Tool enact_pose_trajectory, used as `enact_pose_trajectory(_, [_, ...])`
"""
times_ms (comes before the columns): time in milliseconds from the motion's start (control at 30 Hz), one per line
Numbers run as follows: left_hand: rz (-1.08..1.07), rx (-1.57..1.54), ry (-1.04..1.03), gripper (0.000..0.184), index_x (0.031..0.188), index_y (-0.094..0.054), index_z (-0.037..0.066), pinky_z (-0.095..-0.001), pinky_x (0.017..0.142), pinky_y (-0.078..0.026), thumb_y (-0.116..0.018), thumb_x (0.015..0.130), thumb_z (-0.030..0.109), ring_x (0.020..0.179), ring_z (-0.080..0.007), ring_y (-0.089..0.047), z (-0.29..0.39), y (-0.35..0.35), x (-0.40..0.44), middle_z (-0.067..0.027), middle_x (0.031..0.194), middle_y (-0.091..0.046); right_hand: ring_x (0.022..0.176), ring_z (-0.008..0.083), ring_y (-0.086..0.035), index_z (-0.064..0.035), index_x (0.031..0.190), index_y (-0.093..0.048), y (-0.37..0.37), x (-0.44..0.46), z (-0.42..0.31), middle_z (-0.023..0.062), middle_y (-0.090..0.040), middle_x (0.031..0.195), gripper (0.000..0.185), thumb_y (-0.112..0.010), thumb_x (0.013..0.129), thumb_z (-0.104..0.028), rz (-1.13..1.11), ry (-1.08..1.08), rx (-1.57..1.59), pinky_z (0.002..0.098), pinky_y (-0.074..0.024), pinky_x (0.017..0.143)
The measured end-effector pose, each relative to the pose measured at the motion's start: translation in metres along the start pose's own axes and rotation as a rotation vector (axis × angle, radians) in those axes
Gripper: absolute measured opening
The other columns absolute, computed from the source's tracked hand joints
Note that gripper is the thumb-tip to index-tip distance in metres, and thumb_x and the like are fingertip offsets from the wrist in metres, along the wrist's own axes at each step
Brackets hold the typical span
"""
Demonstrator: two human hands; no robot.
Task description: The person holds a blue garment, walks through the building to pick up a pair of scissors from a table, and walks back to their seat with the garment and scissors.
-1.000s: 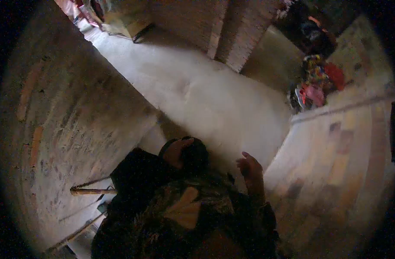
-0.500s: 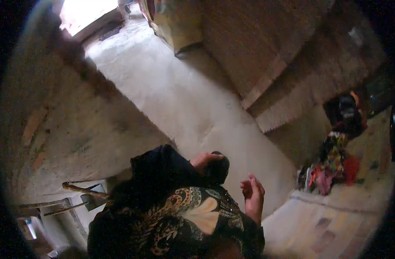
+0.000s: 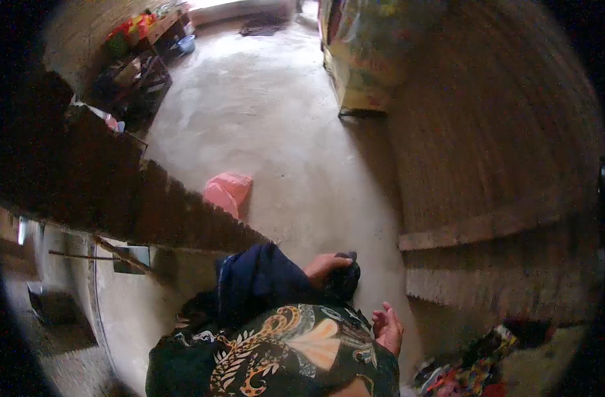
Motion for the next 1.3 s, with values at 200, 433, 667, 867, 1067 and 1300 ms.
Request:
enact_pose_trajectory(200, [-0.104,-0.218,-0.163,0.02,0.09,-0.06,0.003,-0.0344,0.065,-0.049,-0.061,0.086,0.022,0.067,-0.0194,-0.06,0.045,-0.013,0.069,-0.0073,0.077,-0.062,0.071,0.0145,-0.062,-0.0038,0.116,-0.059,0.012,0.129,-0.068,0.01,-0.066,0.087,0.033,-0.058,0.093,-0.027,-0.183,0.012,-0.165,0.0222,-0.0503,0.06])
enact_pose_trajectory(433, [0.165,-0.29,-0.345,0.017,0.095,-0.061,0.003,-0.0381,0.073,-0.054,-0.06,0.087,0.018,0.078,-0.0216,-0.066,0.117,-0.054,0.111,-0.011,0.084,-0.066,0.073,0.0183,-0.065,-0.0016,0.122,-0.054,-0.067,0.213,-0.181,0.0153,-0.067,0.091,0.037,-0.054,0.095,-0.027,-0.499,-0.06,-0.299,0.0278,-0.0517,0.063])
enact_pose_trajectory(667, [0.291,-0.605,-0.311,0.019,0.099,-0.06,0.002,-0.0453,0.076,-0.055,-0.06,0.089,0.018,0.08,-0.0259,-0.066,0.169,-0.047,0.152,-0.0128,0.087,-0.067,0.078,0.0178,-0.065,0.0021,0.123,-0.052,-0.195,0.257,-0.257,0.0145,-0.067,0.091,0.037,-0.054,0.096,-0.024,-0.79,-0.191,-0.468,0.0269,-0.0516,0.072])
enact_pose_trajectory(867, [0.297,-0.598,-0.403,0.017,0.096,-0.059,0.001,-0.0453,0.072,-0.056,-0.059,0.089,0.016,0.076,-0.0274,-0.066,0.227,-0.025,0.173,-0.0136,0.085,-0.066,0.081,0.016,-0.066,0.0016,0.122,-0.056,-0.267,0.282,-0.255,0.0152,-0.068,0.093,0.032,-0.055,0.096,-0.018,-1.127,-0.264,-0.588,0.0271,-0.0534,0.074])
enact_pose_trajectory(1067, [0.367,-0.579,-0.468,0.016,0.095,-0.059,0.001,-0.0435,0.068,-0.057,-0.059,0.088,0.015,0.073,-0.0261,-0.066,0.327,0.025,0.2,-0.0128,0.083,-0.065,0.083,0.0135,-0.065,-0.0001,0.124,-0.056,-0.365,0.331,-0.251,0.0144,-0.068,0.096,0.032,-0.055,0.095,-0.013,-1.168,-0.216,-0.646,0.0235,-0.0529,0.075])
enact_pose_trajectory(1300, [0.408,-0.601,-0.532,0.015,0.095,-0.059,0.001,-0.0454,0.068,-0.057,-0.06,0.087,0.014,0.072,-0.0254,-0.066,0.478,0.118,0.193,-0.0119,0.083,-0.065,0.088,0.0148,-0.065,0.0008,0.123,-0.057,-0.545,0.366,-0.259,0.0123,-0.068,0.098,0.032,-0.057,0.094,-0.012,-1.175,-0.228,-0.698,0.0267,-0.0524,0.08])
Point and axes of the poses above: each hand's wrist, its own x-axis towards the middle knuckle, its own y-axis out of the back of the hand, z = x × y, the point moved 1 cm from there along x, towards the middle knuckle
